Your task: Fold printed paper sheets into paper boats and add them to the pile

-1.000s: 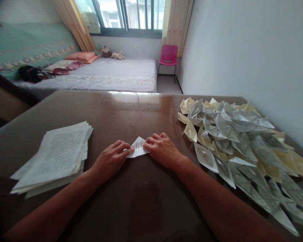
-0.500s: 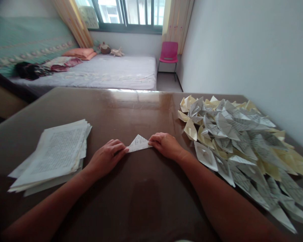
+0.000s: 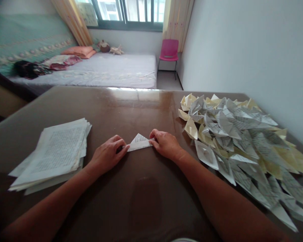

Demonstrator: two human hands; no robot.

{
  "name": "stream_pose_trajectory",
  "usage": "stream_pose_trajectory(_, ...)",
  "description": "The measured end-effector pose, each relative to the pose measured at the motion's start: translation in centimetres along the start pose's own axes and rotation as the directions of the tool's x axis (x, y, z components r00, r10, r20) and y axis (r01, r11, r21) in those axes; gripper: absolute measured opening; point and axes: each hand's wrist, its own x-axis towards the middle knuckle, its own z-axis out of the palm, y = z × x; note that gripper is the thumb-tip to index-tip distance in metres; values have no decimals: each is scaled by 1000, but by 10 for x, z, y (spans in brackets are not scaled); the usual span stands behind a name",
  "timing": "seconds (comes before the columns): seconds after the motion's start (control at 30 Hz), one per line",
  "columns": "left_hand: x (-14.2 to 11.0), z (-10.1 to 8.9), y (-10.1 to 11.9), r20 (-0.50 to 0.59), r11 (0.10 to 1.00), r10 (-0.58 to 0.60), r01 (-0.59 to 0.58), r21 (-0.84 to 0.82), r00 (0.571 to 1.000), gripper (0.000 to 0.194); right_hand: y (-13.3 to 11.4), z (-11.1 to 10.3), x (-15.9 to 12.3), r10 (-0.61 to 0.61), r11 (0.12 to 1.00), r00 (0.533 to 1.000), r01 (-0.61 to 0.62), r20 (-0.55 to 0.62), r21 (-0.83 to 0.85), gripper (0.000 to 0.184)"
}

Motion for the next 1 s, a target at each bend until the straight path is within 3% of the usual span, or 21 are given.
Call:
stream_pose_trajectory(0.47, 0, -2, 6, 30, 986, -27, 21, 167, 999, 27, -6, -2, -2, 57, 997, 996, -60, -68, -39, 13)
stream_pose_trajectory(0.8, -1, -1, 8, 15, 986, -25, 22, 164, 1000, 22, -3, -2, 0, 47, 998, 998, -46, -47, 32, 12)
stream_pose_trajectory(0.87, -2, 1, 9, -43, 986, 44, -36, 163, 998, 20, -2, -2, -1, 41, 998, 998, -39, -44, 40, 13)
stream_pose_trajectory(0.93, -4, 2, 11, -88, 965, 193, -173, 195, 977, 32, 0, 0, 0, 37, 998, 999, -35, -40, 47, 13)
stream_pose_trajectory(1.0, -6, 3, 15, -50, 916, 346, -326, 233, 937, 41, 2, 0, 0, 34, 998, 999, -32, -35, 45, 14)
